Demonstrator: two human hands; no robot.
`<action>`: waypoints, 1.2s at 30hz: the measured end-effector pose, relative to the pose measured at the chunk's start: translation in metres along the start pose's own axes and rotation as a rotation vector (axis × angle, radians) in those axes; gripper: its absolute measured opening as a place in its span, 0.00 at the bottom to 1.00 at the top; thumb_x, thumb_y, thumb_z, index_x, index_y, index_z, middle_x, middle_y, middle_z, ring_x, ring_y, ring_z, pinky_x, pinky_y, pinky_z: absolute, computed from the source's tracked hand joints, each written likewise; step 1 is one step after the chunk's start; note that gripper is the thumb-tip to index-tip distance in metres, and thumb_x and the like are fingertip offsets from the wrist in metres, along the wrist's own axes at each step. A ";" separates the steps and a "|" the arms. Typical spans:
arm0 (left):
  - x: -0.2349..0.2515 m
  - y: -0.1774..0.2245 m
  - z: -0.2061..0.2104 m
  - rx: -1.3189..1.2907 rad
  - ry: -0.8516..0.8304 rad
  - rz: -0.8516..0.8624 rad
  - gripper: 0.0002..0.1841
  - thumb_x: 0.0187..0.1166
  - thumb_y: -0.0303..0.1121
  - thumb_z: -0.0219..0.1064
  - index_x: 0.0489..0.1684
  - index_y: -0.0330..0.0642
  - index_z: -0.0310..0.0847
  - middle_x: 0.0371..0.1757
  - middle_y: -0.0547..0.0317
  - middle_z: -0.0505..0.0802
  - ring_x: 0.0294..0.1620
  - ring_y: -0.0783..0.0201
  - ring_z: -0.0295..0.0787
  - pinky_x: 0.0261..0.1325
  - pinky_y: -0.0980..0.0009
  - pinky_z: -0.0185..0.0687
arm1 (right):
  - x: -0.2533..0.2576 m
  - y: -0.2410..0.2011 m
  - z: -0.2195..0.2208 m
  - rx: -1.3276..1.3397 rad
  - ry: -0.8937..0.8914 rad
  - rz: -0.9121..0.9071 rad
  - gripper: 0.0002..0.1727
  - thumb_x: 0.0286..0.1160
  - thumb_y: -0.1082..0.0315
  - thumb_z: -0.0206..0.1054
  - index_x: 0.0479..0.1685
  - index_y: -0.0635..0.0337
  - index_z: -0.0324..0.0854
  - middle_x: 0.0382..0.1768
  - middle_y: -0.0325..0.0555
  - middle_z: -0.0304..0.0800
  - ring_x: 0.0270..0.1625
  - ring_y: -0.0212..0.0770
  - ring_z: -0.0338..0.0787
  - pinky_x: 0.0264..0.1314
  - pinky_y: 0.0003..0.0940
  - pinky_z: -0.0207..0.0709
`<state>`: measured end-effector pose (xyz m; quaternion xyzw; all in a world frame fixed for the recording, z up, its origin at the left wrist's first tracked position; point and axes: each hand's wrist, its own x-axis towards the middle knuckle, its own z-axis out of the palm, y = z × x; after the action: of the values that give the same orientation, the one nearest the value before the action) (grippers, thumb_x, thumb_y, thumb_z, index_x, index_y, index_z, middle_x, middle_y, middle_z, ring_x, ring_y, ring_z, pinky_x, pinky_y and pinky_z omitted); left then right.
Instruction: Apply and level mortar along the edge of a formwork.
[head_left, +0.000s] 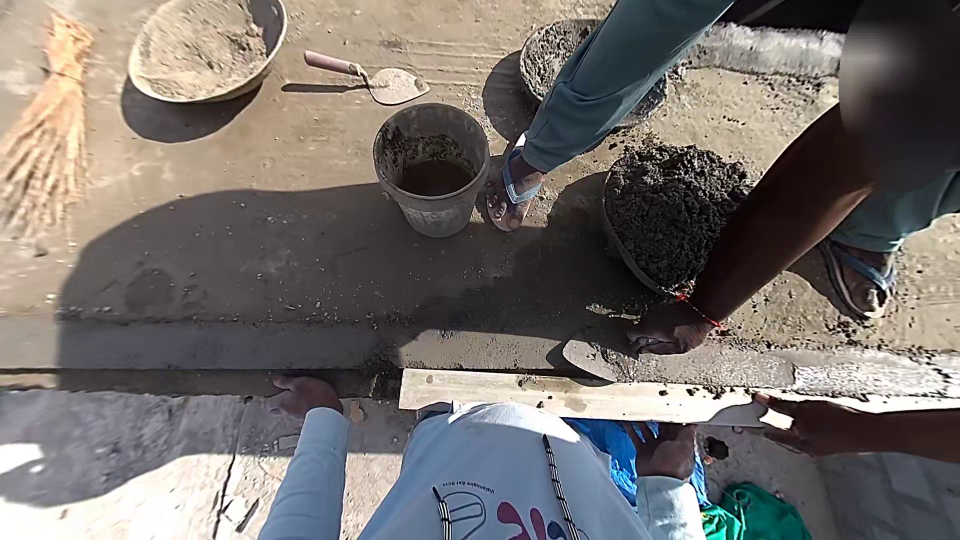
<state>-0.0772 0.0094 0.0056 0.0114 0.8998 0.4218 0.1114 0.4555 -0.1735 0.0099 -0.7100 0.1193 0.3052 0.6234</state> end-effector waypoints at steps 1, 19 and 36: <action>0.001 -0.001 0.000 -0.002 0.001 0.001 0.32 0.94 0.48 0.45 0.87 0.29 0.57 0.84 0.30 0.72 0.87 0.44 0.68 0.85 0.53 0.67 | 0.000 0.000 0.000 -0.002 0.000 0.001 0.41 0.89 0.31 0.31 0.89 0.46 0.60 0.84 0.51 0.69 0.75 0.58 0.80 0.65 0.67 0.78; 0.004 -0.003 0.002 0.003 0.001 -0.004 0.33 0.93 0.49 0.45 0.87 0.30 0.57 0.84 0.31 0.72 0.87 0.45 0.69 0.85 0.53 0.68 | 0.003 0.002 -0.002 -0.007 0.006 -0.003 0.41 0.89 0.31 0.30 0.90 0.47 0.57 0.86 0.53 0.66 0.76 0.59 0.79 0.64 0.67 0.78; 0.002 -0.004 0.002 -0.019 0.003 -0.013 0.33 0.93 0.50 0.43 0.86 0.30 0.60 0.84 0.32 0.73 0.88 0.44 0.67 0.86 0.52 0.65 | 0.005 0.002 -0.002 -0.018 0.003 0.003 0.40 0.90 0.33 0.30 0.91 0.45 0.56 0.87 0.50 0.64 0.78 0.59 0.77 0.66 0.66 0.77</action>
<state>-0.0781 0.0086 0.0012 0.0037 0.8959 0.4296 0.1129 0.4587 -0.1747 0.0053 -0.7159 0.1187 0.3059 0.6164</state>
